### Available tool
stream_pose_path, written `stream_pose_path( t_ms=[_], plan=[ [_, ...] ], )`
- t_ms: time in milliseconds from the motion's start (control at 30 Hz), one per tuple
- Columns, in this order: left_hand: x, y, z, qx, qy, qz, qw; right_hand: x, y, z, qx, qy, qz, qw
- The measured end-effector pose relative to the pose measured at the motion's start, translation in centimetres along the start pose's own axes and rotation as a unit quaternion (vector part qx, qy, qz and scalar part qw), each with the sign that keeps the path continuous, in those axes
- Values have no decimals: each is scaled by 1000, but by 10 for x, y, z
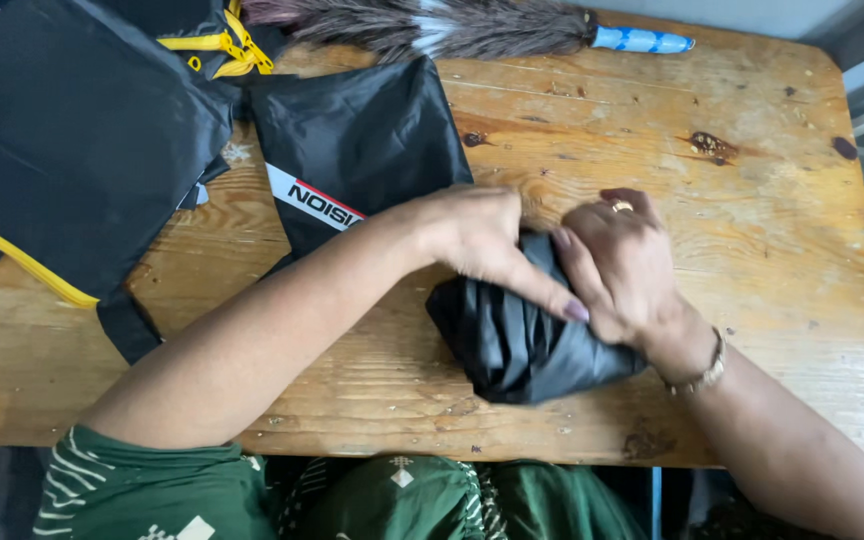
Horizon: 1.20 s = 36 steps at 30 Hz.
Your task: The person folds a black fabric bag on a wooden table, rolling it tightly and then folding it into a compact square. They then place the folded bag into a black pouch with yellow trim and secure it with a yellow strap.
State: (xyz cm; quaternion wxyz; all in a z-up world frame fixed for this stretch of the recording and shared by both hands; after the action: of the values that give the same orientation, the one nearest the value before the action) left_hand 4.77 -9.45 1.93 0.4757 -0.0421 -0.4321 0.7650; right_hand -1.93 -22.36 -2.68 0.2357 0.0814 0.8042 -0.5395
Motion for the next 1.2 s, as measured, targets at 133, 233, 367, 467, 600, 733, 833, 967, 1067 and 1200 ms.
stream_pose_path(
  t_ms=[133,233,367,467,600,733,833,967,1067,1200],
  plan=[
    [16,18,11,-19,8,-78,997,20,-27,-31,57,-87,55,993],
    [20,25,12,-37,2,-96,995,28,-30,-36,65,-98,62,991],
    [18,33,10,-16,18,-85,996,29,-27,-34,17,-75,41,996],
    [11,41,9,2,52,-46,998,29,-28,-34,-17,-36,-11,999],
    [12,60,7,26,88,75,993,-1,-50,-55,-122,7,-138,983],
    [32,55,17,85,113,121,983,12,-35,-27,-114,173,-376,903],
    [45,50,25,128,148,183,963,9,-32,-26,-118,129,-405,897],
    [65,19,13,150,237,298,912,16,-22,-10,-170,211,-391,879],
    [72,-15,-13,-65,212,306,926,23,-24,8,-245,270,-321,874],
    [57,6,-76,-272,104,240,926,64,-20,65,-207,382,-242,867]
  ],
)
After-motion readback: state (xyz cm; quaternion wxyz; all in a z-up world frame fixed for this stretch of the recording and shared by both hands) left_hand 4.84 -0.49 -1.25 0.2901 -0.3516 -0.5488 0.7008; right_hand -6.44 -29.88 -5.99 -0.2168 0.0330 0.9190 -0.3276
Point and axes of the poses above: each hand's wrist, its own x-axis away from the middle knuckle, its own y-axis out of the palm, z = x × y, the point moved 7 cm from there along -x, towards the middle knuckle, and after that the axes turned 12 degrees about z, right-handed, at the moved point
